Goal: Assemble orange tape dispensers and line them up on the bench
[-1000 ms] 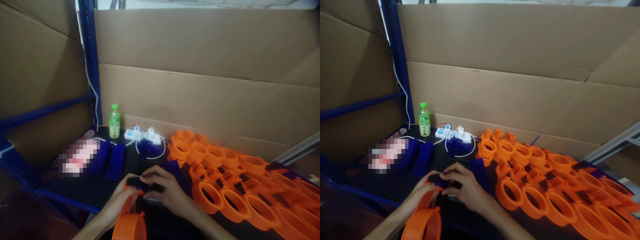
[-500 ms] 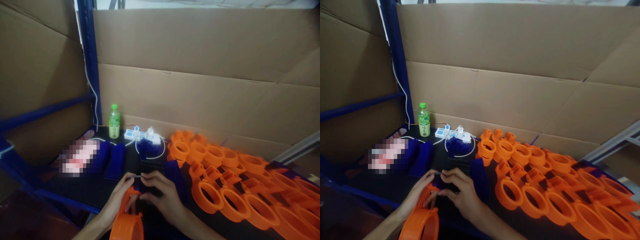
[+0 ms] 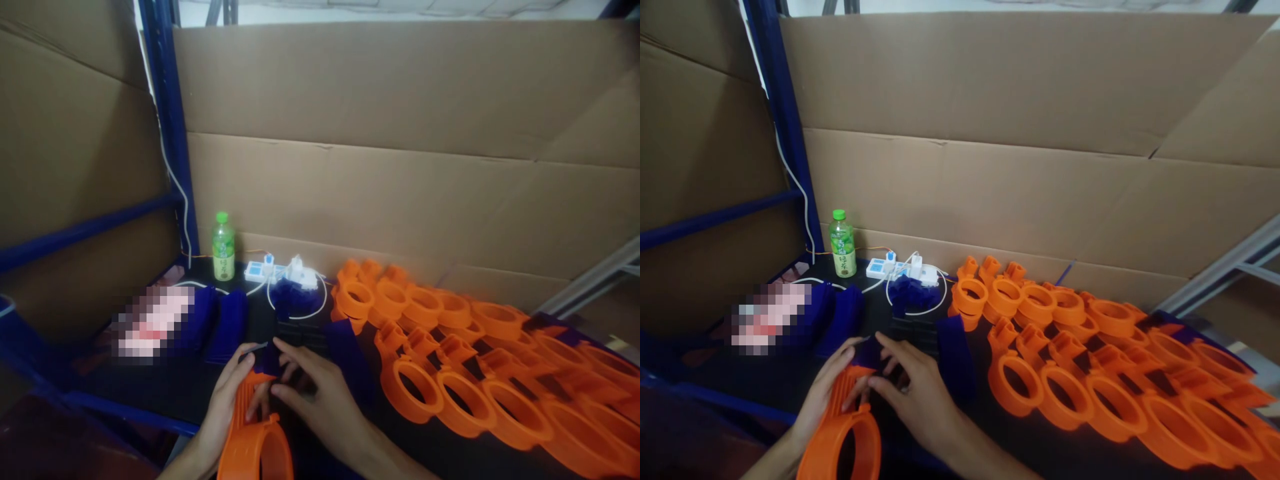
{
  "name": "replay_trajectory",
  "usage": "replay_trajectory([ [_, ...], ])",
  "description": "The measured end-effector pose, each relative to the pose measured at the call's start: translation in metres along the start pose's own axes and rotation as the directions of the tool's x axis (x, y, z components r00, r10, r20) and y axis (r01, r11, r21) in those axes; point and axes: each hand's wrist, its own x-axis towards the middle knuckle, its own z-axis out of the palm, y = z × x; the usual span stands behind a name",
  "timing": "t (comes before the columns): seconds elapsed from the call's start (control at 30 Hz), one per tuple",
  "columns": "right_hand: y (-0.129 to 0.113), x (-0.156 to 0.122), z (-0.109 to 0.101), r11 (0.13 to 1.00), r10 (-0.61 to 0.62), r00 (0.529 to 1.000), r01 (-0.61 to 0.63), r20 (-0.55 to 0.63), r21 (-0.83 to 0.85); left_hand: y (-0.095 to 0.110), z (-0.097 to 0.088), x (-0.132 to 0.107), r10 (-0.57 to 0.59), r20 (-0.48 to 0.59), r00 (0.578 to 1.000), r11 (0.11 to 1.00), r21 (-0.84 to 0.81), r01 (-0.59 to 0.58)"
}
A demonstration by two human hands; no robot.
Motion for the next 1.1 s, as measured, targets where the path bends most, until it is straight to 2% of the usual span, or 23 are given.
replay_trajectory([
  [0.17,-0.004,-0.001,-0.003,0.998,0.045,0.999,-0.046,-0.022,-0.051,-0.012,-0.009,0.007,0.042,0.104,0.994,0.999,-0.024,-0.040],
  [0.27,-0.007,-0.001,-0.005,0.997,0.052,0.999,-0.052,0.007,-0.049,-0.015,-0.012,0.010,0.042,0.165,0.985,0.999,-0.023,-0.039],
  [0.43,-0.007,-0.002,-0.005,0.994,0.083,0.995,-0.078,0.059,-0.075,-0.009,-0.009,0.006,-0.025,0.148,0.989,1.000,0.018,0.023],
  [0.67,-0.014,-0.002,-0.008,0.992,0.123,0.989,-0.120,0.083,-0.039,-0.005,-0.019,0.007,-0.074,0.275,0.959,0.974,-0.186,0.128],
  [0.8,-0.021,-0.002,-0.008,0.994,0.090,0.996,-0.089,0.013,-0.070,-0.011,-0.022,0.012,-0.053,0.266,0.963,0.985,-0.144,0.094],
  [0.93,-0.022,-0.001,-0.011,0.983,0.059,0.994,-0.073,-0.087,-0.168,-0.010,-0.016,0.008,-0.035,0.223,0.974,0.999,0.010,0.034],
  [1.03,-0.022,-0.005,-0.009,0.957,0.031,0.997,-0.052,-0.076,-0.285,-0.006,-0.010,0.000,-0.014,0.136,0.991,0.988,0.154,-0.007],
  [1.1,-0.024,-0.009,-0.005,0.945,0.001,0.998,-0.019,-0.057,-0.327,-0.004,-0.007,-0.004,-0.025,0.069,0.997,0.981,0.194,0.011],
])
